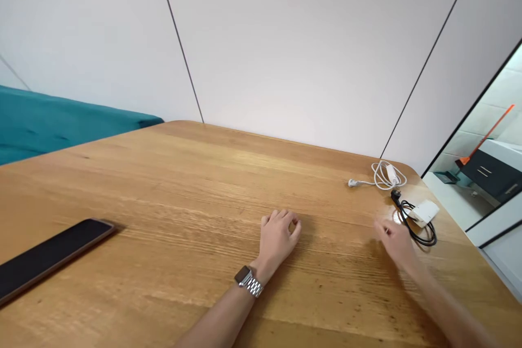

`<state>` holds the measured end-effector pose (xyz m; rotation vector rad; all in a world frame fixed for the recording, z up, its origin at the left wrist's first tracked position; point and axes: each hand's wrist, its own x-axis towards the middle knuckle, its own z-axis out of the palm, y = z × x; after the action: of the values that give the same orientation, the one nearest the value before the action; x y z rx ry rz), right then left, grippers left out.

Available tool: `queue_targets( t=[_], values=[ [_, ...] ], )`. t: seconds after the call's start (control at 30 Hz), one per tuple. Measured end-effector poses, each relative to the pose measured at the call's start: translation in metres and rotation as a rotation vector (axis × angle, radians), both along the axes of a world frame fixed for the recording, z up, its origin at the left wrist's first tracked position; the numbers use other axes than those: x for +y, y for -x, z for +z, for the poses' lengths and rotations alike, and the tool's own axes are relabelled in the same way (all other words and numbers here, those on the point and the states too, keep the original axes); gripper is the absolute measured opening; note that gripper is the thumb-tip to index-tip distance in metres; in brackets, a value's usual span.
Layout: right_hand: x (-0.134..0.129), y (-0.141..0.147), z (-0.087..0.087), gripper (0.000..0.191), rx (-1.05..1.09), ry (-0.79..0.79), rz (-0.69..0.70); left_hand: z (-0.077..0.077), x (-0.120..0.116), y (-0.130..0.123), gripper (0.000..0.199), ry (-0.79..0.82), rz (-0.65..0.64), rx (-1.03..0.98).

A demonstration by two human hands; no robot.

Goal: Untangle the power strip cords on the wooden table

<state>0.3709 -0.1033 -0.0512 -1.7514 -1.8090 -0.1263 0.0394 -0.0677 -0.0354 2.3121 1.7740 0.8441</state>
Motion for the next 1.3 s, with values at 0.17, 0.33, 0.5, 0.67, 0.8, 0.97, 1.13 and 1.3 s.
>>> queue_targets(
  t=[0.17, 0.33, 0.5, 0.67, 0.8, 0.97, 1.13, 1.3],
  values=[
    [-0.032, 0.001, -0.014, 0.047, -0.019, -0.179, -0.096, 0.002, 0.002, -0.006, 0.029, 0.282, -0.016, 0.081],
    [-0.018, -0.001, -0.018, 0.046, 0.047, -0.146, -0.114, 0.004, 0.005, -0.006, 0.03, 0.32, -0.037, 0.099],
    [0.024, 0.017, -0.025, 0.051, 0.148, -0.164, -0.188, 0.007, 0.008, -0.006, 0.03, 0.318, -0.009, 0.119],
    [0.094, 0.001, -0.015, 0.065, 0.156, -0.082, -0.523, 0.009, 0.006, -0.004, 0.037, 0.315, -0.029, 0.171],
    [0.116, -0.027, -0.013, 0.067, 0.158, -0.115, -0.618, 0.009, 0.005, -0.001, 0.042, 0.349, -0.045, 0.24],
    [0.112, -0.032, -0.015, 0.055, 0.174, -0.091, -0.567, 0.01, 0.005, 0.0, 0.038, 0.368, -0.063, 0.278],
    [0.097, 0.018, -0.017, 0.044, 0.196, -0.243, -0.048, 0.012, 0.004, -0.002, 0.033, 0.362, -0.045, 0.262],
    [0.069, 0.082, -0.017, 0.043, 0.282, -0.149, 0.276, 0.013, 0.003, -0.003, 0.03, 0.362, -0.064, 0.254]
  ],
)
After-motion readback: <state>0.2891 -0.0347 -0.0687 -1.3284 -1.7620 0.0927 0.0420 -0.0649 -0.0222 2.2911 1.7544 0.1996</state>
